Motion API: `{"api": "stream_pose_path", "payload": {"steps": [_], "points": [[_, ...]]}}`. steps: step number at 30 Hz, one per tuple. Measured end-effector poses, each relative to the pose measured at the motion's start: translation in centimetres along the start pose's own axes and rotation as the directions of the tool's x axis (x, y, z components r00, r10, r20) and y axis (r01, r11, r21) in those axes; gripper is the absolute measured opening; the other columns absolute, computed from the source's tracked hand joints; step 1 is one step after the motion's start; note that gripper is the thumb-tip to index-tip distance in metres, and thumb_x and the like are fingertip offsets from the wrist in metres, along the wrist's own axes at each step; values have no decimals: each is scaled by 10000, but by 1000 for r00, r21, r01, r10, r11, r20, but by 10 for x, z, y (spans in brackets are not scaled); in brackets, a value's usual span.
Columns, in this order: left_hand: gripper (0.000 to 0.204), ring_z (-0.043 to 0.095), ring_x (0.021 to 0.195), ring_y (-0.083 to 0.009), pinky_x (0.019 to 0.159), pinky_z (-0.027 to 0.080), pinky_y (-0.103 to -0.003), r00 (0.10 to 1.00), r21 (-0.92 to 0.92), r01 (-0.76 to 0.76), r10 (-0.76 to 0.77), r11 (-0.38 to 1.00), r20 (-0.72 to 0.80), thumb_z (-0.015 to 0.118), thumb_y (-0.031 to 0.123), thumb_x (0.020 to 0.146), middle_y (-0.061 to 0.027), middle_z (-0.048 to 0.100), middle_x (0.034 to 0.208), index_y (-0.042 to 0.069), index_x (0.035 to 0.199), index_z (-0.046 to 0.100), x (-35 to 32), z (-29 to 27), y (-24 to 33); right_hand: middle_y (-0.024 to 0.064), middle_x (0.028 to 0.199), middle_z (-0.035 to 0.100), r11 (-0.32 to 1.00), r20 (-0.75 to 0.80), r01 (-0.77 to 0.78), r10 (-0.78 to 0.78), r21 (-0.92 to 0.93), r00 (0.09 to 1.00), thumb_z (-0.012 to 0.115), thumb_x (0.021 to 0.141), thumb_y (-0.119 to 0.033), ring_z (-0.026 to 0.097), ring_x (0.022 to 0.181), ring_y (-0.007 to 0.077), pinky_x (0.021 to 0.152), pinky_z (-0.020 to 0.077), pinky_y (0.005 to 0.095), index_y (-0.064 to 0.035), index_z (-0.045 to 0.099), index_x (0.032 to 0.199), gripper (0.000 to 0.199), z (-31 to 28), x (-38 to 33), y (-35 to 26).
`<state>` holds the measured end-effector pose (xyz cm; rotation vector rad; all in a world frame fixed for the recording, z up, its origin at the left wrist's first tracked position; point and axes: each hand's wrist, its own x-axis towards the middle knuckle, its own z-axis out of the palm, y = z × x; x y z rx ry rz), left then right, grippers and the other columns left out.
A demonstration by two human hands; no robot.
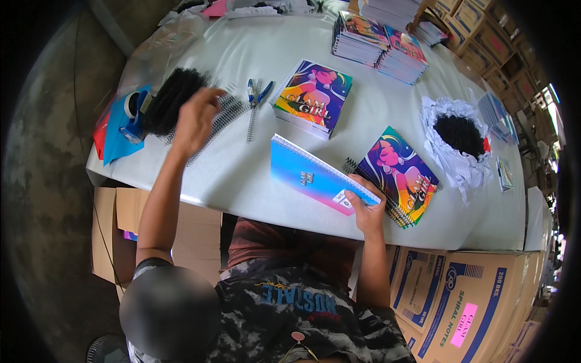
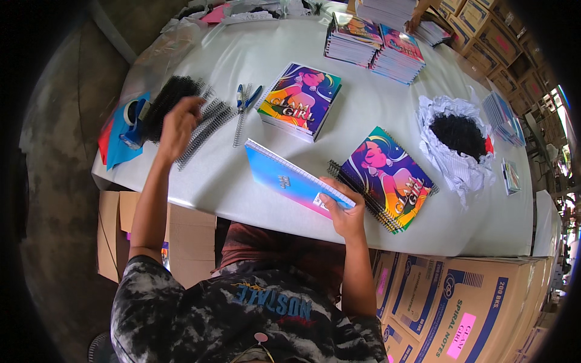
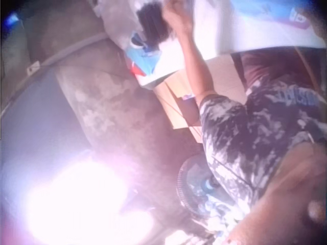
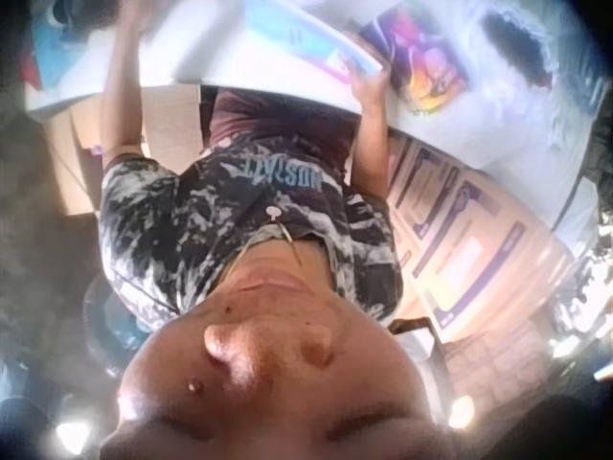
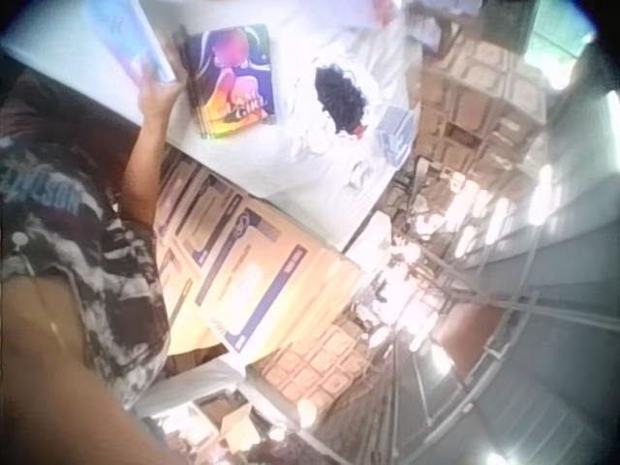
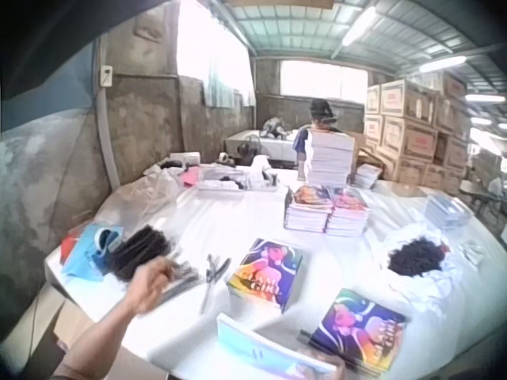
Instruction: The person assembles spiral-bound notebooks by inserting metal coils into pre-punched holes. They repeatedly pick up a notebook, align the coil, and press it into place, then place the finished notebook on a growing stack.
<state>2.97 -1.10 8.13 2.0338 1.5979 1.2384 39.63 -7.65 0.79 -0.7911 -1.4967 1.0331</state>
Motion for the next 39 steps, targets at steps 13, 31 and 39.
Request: {"api": "stream_pose_path", "payload": {"steps": [13,31,39], "points": [[369,396,605,-87,569,369,-241,905,-179,306,-227,935,358,505,342,925,-4,460,612,1,791,554,-56,37,48,140,998,662,997,80,-12,19,-82,997,593,802,49,637,821,160,737,485,244,45,629,1034,235,2,-2,-4],[94,428,699,-54,643,385,-213,852,-159,250,-138,955,505,600,92,864,3,477,828,58,880,514,-18,0,81,131,978,663,992,92,-127,128,-22,988,603,790,66,624,856,136,782,478,246,47,622,1044,256,-3,-9,-4],[304,468,734,-147,735,418,-279,888,-151,193,-107,969,448,486,311,935,-88,532,772,8,950,509,-48,22,76,85,881,676,995,56,-10,15,-97,998,615,799,32,607,727,99,665,475,215,37,638,1019,222,2,-9,1]]}}
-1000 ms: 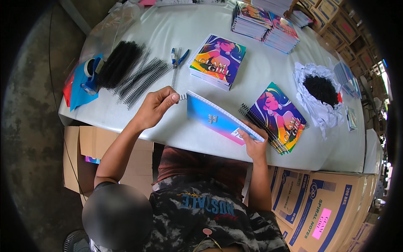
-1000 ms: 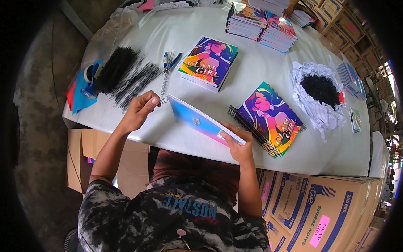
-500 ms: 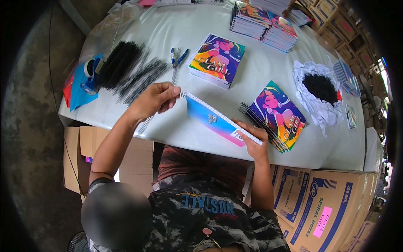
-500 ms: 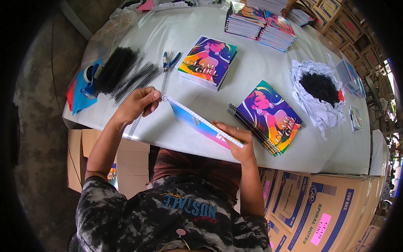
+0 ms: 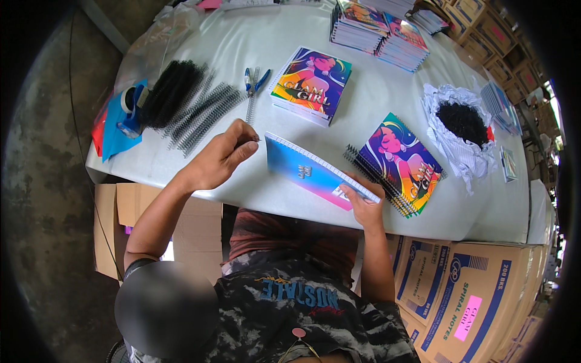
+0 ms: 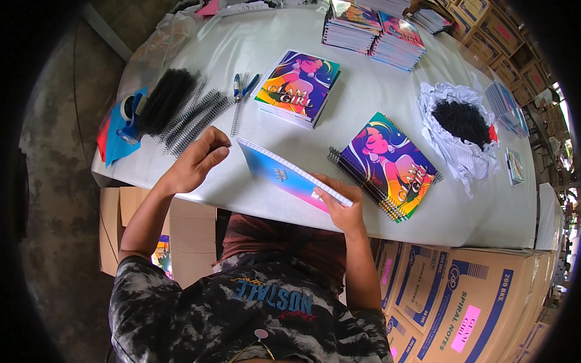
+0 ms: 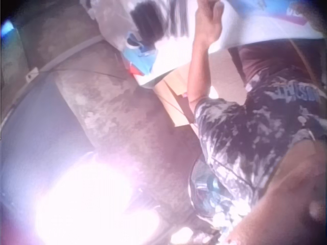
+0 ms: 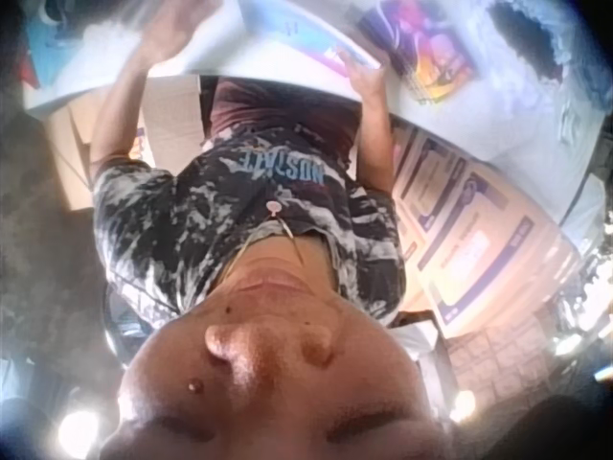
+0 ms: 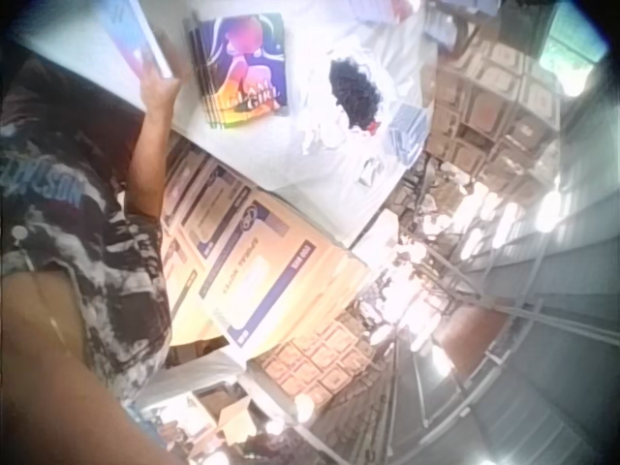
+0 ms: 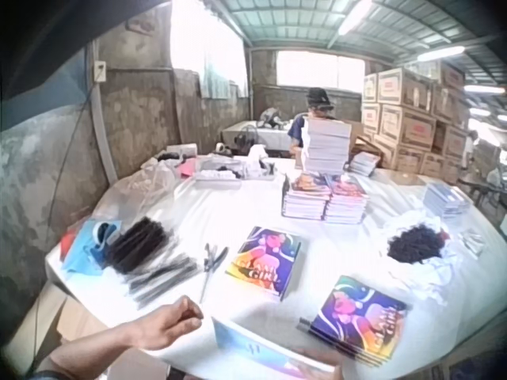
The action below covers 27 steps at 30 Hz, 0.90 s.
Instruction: The person assembles spiral-bound notebooks by inserting metal coils into pre-punched holes. They repeatedly pick up a notebook, align the coil, and press it into place, then place the finished notebook on a growing stack.
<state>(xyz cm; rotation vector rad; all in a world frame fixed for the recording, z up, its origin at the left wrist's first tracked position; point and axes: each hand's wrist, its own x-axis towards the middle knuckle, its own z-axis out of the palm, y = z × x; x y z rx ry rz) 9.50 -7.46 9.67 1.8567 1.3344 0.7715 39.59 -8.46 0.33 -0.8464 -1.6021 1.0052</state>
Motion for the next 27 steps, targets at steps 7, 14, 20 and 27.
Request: {"api": "stream_pose_path", "payload": {"steps": [7,14,20,27], "points": [[368,411,682,-110,653,385,-252,986,-154,163,-156,974,58,418,368,956,-31,473,715,7,926,485,2,8,-17,93,809,667,997,-45,74,-75,-31,996,644,775,33,599,692,93,639,471,212,60,639,973,200,-1,8,-1],[397,369,571,-89,543,351,-232,993,-184,117,-121,976,-7,440,377,947,-3,427,621,7,821,507,12,15,-25,120,979,672,992,31,110,-108,-58,994,596,798,41,639,759,133,670,489,231,42,632,1034,239,-3,8,-3],[442,334,443,-56,414,286,-193,871,-490,492,-420,720,257,459,439,926,16,383,515,41,739,511,25,0,-6,168,1022,649,986,77,165,-164,-13,983,597,750,86,642,943,236,821,498,289,36,634,1025,282,-4,8,5],[328,395,462,-56,413,306,-185,839,-531,543,-386,651,385,553,364,892,17,435,553,63,762,534,36,-16,-13,184,1013,646,987,96,161,-157,-31,983,601,735,95,634,951,261,839,497,313,37,631,1024,296,-5,7,2]]}}
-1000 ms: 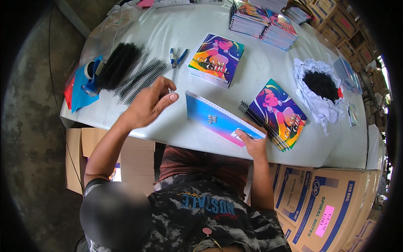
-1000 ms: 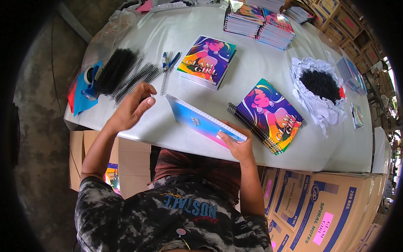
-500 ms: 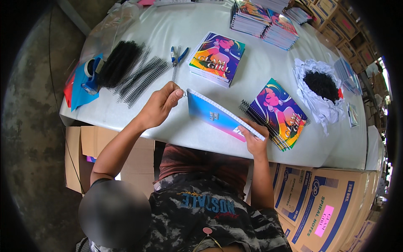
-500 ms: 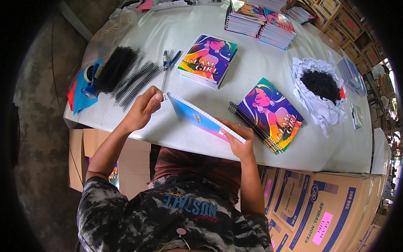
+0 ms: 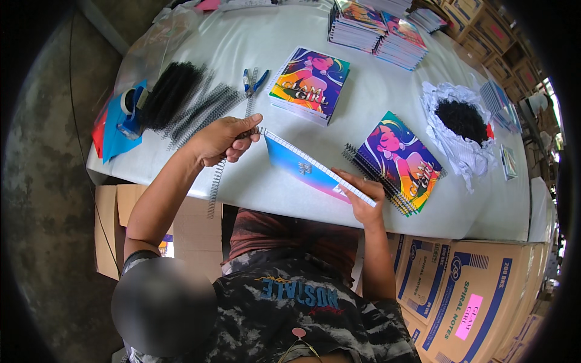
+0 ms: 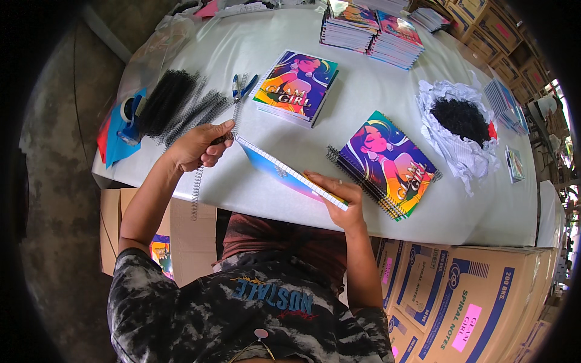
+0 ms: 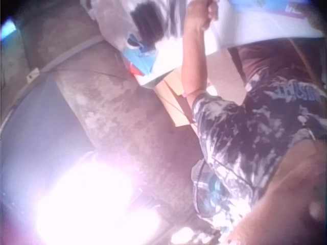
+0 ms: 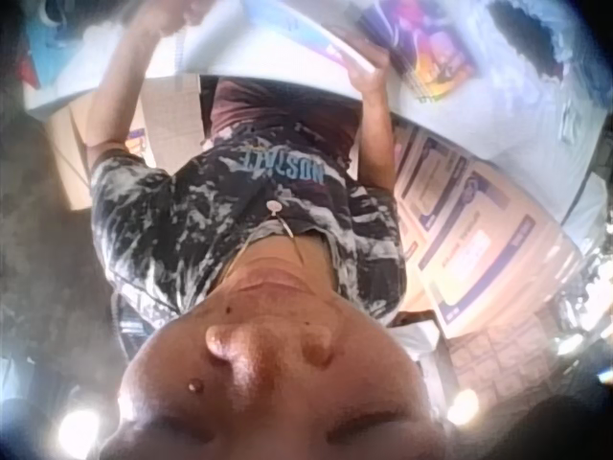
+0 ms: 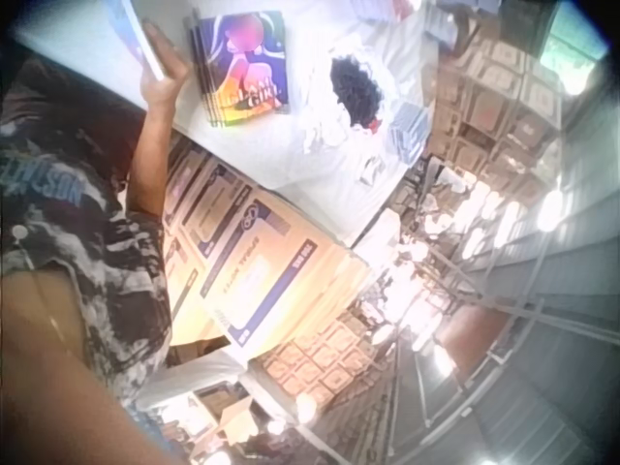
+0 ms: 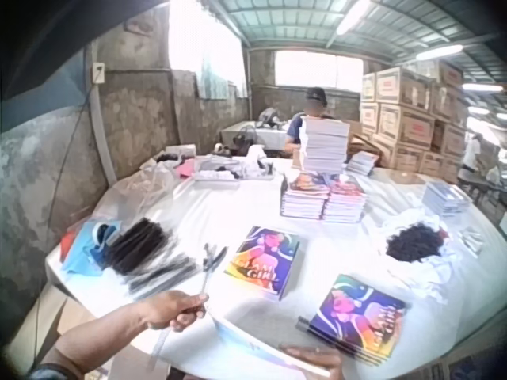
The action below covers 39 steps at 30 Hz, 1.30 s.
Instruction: The person assembles spiral-bound notebooks by inserting metal coils into pre-punched holes. They repeatedly pick up a notebook, align the coil, and press it into place, then place the finished notebook on a growing stack.
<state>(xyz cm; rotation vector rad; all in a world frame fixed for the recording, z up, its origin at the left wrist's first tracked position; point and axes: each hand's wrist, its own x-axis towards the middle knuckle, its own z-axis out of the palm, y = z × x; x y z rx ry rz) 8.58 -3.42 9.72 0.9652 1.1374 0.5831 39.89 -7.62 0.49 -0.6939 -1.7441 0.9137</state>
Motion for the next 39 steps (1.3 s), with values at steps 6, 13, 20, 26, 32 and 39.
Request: {"api": "stream_pose_path", "payload": {"steps": [6,13,20,26,32,39], "points": [[291,525,775,-172,692,417,-305,762,716,-523,630,463,149,683,170,781,-36,581,846,56,1024,570,-11,13,5,140,937,675,992,-79,-124,127,36,989,617,781,42,634,709,143,668,491,228,28,639,1026,246,2,-6,-3],[304,537,942,-275,835,405,-366,611,959,-261,750,-110,252,718,124,698,-79,589,962,53,974,612,-19,38,14,132,957,674,995,-54,-42,37,-88,998,603,774,43,661,773,159,684,502,234,33,647,1005,235,8,-3,-6],[664,339,1239,-368,1020,221,-490,513,960,-91,814,-263,272,673,394,718,-158,444,1259,45,1241,460,-13,36,-7,200,1030,638,991,-68,114,-119,-77,991,574,774,2,647,929,288,794,507,297,44,622,1054,287,16,-11,1],[957,-30,1354,-435,1009,-49,-644,311,816,-117,759,-566,572,371,722,777,-309,126,1430,6,1396,224,11,25,-125,183,1007,649,985,-125,124,-139,-116,982,578,758,40,653,915,271,796,509,303,48,627,1044,290,28,-19,-11],[1077,17,1282,-568,975,-105,-660,331,970,-229,931,-78,152,331,784,733,-372,109,1390,-73,1370,194,30,12,-139,193,925,663,960,-36,252,-258,-123,965,658,719,17,661,876,288,775,522,322,45,641,997,281,44,-13,-19],[1029,-34,1333,-466,1050,-45,-555,37,956,-118,961,-269,274,328,741,775,-240,0,1472,-59,1390,126,15,30,-80,177,987,655,947,6,302,-303,-113,953,668,699,8,667,847,258,732,524,319,15,637,1044,346,48,-12,-19]]}}
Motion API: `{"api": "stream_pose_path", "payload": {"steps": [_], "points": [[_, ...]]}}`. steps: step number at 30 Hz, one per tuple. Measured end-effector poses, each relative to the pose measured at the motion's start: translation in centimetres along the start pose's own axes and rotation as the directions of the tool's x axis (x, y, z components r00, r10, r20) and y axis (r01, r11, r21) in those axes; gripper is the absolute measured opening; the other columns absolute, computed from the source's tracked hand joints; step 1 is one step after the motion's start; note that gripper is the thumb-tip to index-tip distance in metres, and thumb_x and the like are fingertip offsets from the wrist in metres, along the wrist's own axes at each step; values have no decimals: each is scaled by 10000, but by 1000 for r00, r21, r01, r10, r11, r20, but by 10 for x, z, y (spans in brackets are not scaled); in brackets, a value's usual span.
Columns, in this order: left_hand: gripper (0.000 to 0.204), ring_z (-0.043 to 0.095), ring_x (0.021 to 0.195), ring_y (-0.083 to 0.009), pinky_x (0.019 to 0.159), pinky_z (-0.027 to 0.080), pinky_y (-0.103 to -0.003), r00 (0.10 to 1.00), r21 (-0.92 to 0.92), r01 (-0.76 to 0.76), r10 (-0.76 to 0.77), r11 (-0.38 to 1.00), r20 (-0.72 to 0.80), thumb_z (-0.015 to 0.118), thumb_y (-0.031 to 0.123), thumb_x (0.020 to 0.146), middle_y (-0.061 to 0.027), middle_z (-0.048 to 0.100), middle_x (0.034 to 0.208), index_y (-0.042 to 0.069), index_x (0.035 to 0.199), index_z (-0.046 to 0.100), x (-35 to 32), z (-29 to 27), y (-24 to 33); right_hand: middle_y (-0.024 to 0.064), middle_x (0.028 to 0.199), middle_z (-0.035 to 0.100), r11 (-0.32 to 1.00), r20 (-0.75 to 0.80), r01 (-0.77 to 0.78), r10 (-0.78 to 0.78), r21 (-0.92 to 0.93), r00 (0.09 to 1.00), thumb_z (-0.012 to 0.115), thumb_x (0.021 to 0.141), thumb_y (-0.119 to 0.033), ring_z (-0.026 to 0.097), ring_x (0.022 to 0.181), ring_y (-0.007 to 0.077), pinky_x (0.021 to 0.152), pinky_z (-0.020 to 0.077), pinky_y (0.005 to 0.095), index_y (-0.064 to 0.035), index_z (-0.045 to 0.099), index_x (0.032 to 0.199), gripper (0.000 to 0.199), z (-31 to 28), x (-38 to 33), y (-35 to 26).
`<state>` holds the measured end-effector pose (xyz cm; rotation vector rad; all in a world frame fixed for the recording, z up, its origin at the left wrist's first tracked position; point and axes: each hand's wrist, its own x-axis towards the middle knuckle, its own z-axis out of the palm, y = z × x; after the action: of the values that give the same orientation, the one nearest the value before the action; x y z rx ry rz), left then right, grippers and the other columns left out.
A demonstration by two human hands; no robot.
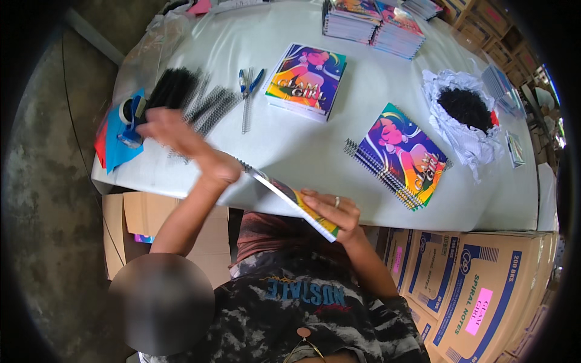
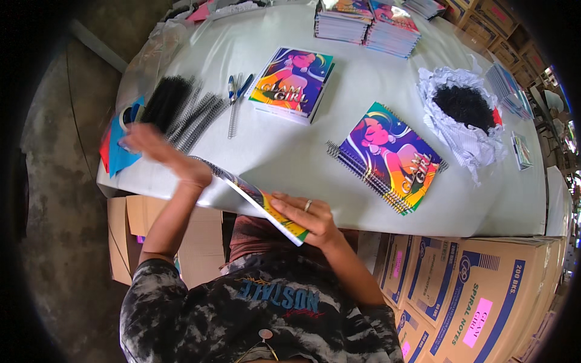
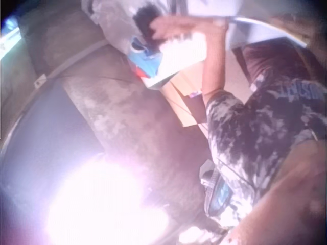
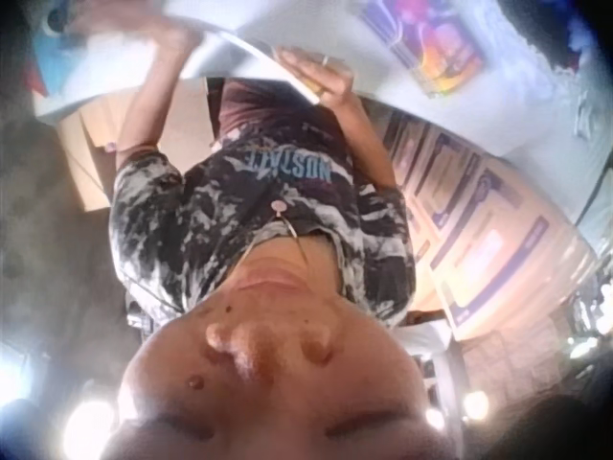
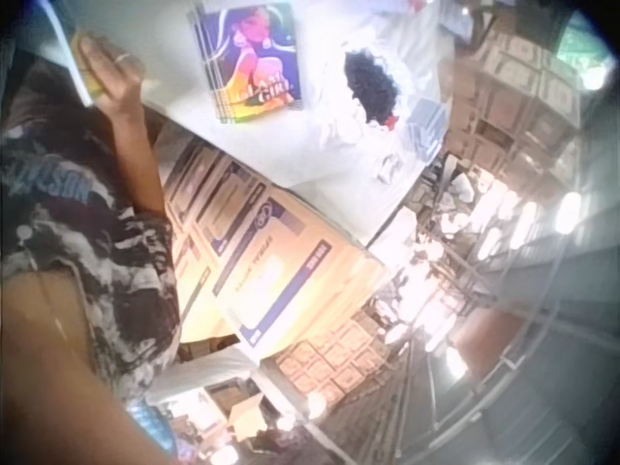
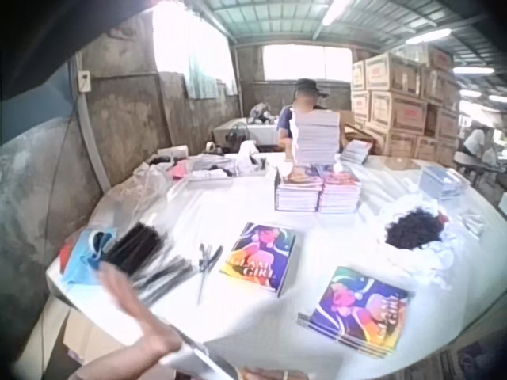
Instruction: The person assembles spiral-bound notebooks by inserting metal coils into pre-punched holes. They repeatedly pick up a notebook, align the coil, and press it into place, then place the finished notebook on a growing stack.
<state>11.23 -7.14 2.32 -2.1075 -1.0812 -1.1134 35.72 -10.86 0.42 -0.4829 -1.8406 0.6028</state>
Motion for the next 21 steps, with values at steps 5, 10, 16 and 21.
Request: {"api": "stream_pose_path", "payload": {"steps": [5,10,16,21], "points": [[1063,106,1286,-511,996,-27,-627,954,-179,-241,267,954,138,321,780,710,-319,228,1372,-51,1368,233,-70,11,16,173,1001,651,997,-32,42,-44,-63,999,665,706,-9,663,859,264,726,526,321,24,633,1045,343,-5,8,10],[687,357,1213,-391,991,283,-542,996,-197,-68,77,978,38,328,473,912,-209,388,1310,-76,1324,290,-55,11,45,201,937,655,997,-39,52,-54,-56,998,661,730,-15,665,852,288,709,538,322,46,632,1012,290,6,-1,4],[812,417,1144,-456,942,307,-621,945,53,-293,298,955,-133,474,581,836,-234,455,1231,-72,1297,328,-17,1,27,182,987,650,998,0,64,-64,0,998,671,700,2,661,851,274,732,529,333,33,621,1059,364,7,6,1],[855,269,1230,-517,973,163,-663,841,-300,-451,513,840,171,368,722,781,-326,247,1361,69,1334,357,-63,-6,35,219,960,648,999,-53,30,-32,-38,998,612,781,-41,663,855,303,740,534,348,58,625,1016,255,7,7,9]]}}
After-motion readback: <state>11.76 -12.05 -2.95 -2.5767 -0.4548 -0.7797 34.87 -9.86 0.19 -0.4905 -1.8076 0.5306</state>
